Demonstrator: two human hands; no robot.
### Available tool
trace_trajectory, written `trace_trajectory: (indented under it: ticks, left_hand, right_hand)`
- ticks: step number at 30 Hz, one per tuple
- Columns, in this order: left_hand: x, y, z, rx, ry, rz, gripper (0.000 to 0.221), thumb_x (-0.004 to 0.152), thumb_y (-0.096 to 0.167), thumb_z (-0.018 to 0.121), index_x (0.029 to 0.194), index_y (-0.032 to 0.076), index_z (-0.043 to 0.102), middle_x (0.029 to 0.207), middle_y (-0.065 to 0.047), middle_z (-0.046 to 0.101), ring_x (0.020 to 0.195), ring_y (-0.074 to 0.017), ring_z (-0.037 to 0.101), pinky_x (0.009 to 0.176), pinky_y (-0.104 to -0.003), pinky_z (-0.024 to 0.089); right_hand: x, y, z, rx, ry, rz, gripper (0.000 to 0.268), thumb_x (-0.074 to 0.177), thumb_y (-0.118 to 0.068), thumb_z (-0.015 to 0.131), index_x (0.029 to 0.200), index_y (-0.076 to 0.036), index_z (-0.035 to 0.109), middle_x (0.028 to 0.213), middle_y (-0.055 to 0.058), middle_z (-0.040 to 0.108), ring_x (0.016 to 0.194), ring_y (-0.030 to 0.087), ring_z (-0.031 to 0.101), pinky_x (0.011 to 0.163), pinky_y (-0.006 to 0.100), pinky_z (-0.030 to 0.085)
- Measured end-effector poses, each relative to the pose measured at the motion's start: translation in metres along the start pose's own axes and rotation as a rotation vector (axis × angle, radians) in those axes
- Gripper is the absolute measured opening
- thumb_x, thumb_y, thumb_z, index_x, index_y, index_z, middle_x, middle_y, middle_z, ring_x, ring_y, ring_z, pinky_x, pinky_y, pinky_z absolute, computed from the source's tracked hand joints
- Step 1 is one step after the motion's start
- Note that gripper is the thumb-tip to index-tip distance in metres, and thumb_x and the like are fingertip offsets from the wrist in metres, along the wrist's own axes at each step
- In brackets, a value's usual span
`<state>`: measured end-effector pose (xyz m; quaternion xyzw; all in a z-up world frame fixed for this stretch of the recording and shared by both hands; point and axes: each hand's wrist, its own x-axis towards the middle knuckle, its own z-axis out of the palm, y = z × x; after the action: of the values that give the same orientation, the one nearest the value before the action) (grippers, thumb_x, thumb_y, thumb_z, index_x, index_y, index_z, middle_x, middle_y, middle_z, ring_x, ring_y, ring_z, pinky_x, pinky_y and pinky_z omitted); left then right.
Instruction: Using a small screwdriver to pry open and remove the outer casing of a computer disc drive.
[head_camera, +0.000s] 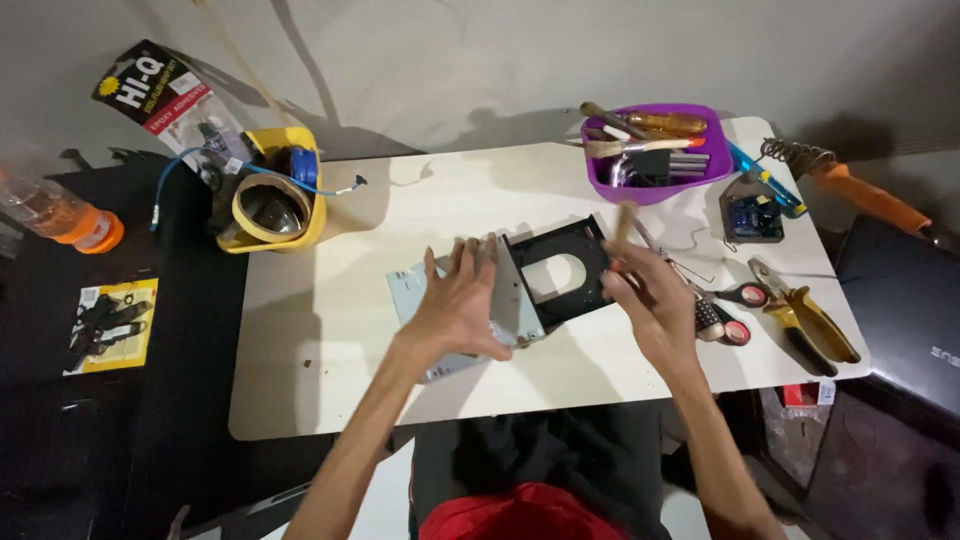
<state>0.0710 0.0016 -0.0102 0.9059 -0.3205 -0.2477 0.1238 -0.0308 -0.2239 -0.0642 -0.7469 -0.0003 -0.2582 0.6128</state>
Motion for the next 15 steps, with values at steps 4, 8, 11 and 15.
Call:
trace_trajectory:
  ticks: [4,8,11,15]
  left_hand:
    - [-0.019,0.002,-0.025,-0.062,0.004,-0.010,0.142,0.051,0.031,0.093,0.158,-0.007,0.008,0.159,-0.037,0.022,0.152,-0.0495,0.011,0.115,-0.073,-0.007]
    - [-0.047,-0.029,-0.005,-0.407,0.278,0.018,0.120,0.066,0.036,0.090,0.157,0.002,0.019,0.163,-0.025,0.019,0.153,-0.0389,0.011,0.118,-0.058,0.004]
    - [-0.061,-0.058,0.040,-0.636,0.634,0.032,0.075,0.089,0.025,0.070,0.153,0.011,0.035,0.162,-0.015,0.030,0.153,-0.0298,0.023,0.121,-0.045,0.025]
    - [-0.073,-0.071,0.086,-0.787,0.933,0.017,0.050,0.099,0.024,0.059,0.146,0.013,0.045,0.154,-0.012,0.045,0.151,-0.0305,0.035,0.121,-0.046,0.034]
  right_hand:
    - [-0.051,0.024,-0.017,0.074,0.063,0.023,0.032,0.094,0.006,0.066,0.126,0.010,0.063,0.095,0.019,0.059,0.082,0.030,0.068,0.071,0.044,0.062]
    - [-0.091,0.010,-0.020,-0.040,0.055,0.164,0.021,0.093,-0.001,0.066,0.113,0.007,0.064,0.098,0.018,0.067,0.090,0.026,0.070,0.075,0.039,0.060]
    - [-0.094,0.000,-0.016,-0.125,0.099,0.300,0.023,0.095,-0.015,0.067,0.112,0.000,0.063,0.114,0.016,0.073,0.097,0.022,0.069,0.078,0.033,0.059]
    - [-0.097,0.018,-0.008,-0.082,0.192,0.222,0.017,0.101,-0.012,0.060,0.112,0.001,0.056,0.121,0.022,0.068,0.087,0.019,0.069,0.078,0.032,0.060]
